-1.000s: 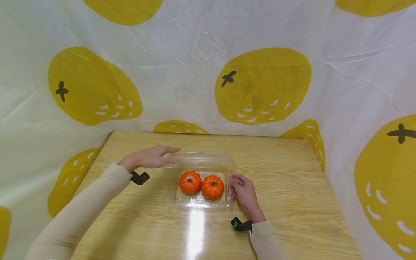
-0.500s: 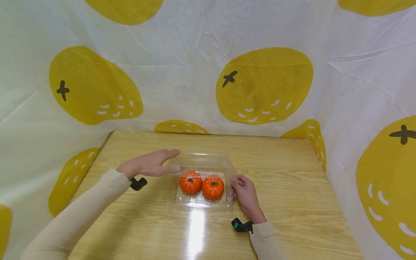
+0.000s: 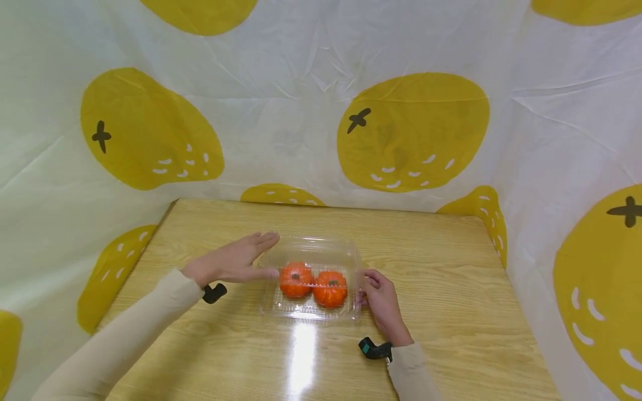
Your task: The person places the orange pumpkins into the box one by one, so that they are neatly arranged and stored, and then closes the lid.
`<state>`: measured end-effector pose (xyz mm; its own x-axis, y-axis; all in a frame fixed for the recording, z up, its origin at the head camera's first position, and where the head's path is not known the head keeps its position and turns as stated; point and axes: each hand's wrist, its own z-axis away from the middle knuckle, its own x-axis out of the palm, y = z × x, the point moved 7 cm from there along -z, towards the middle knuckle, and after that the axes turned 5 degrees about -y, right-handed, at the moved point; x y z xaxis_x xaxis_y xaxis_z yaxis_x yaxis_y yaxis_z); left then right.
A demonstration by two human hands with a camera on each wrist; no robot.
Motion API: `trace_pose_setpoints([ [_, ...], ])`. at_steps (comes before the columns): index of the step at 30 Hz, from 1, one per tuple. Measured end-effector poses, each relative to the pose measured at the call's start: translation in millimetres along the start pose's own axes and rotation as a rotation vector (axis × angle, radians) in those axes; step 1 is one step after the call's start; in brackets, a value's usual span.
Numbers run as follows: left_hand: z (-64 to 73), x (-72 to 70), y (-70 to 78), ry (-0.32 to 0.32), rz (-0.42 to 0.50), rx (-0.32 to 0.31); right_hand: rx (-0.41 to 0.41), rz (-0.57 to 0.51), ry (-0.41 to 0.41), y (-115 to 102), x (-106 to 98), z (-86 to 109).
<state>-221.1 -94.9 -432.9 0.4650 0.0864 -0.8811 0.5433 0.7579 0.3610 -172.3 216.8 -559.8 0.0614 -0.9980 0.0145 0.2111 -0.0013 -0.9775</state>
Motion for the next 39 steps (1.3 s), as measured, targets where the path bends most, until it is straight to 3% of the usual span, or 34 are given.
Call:
trace_pose_setpoints([
  [13,4.7,15.1,6.9,0.113,-0.124,0.058,0.034,-0.022,0.036,-2,-5,7.2],
  [22,8.4,27.3,4.2,0.185,-0.157,0.088,0.105,0.006,-0.030,-1,-5,18.2],
  [30,11.1,37.8,1.7,0.237,-0.192,0.114,0.143,0.121,-0.138,2,-7,31.8],
  [39,12.2,46.5,2.7,0.300,-0.243,0.153,0.101,0.206,-0.295,-6,2,50.6],
])
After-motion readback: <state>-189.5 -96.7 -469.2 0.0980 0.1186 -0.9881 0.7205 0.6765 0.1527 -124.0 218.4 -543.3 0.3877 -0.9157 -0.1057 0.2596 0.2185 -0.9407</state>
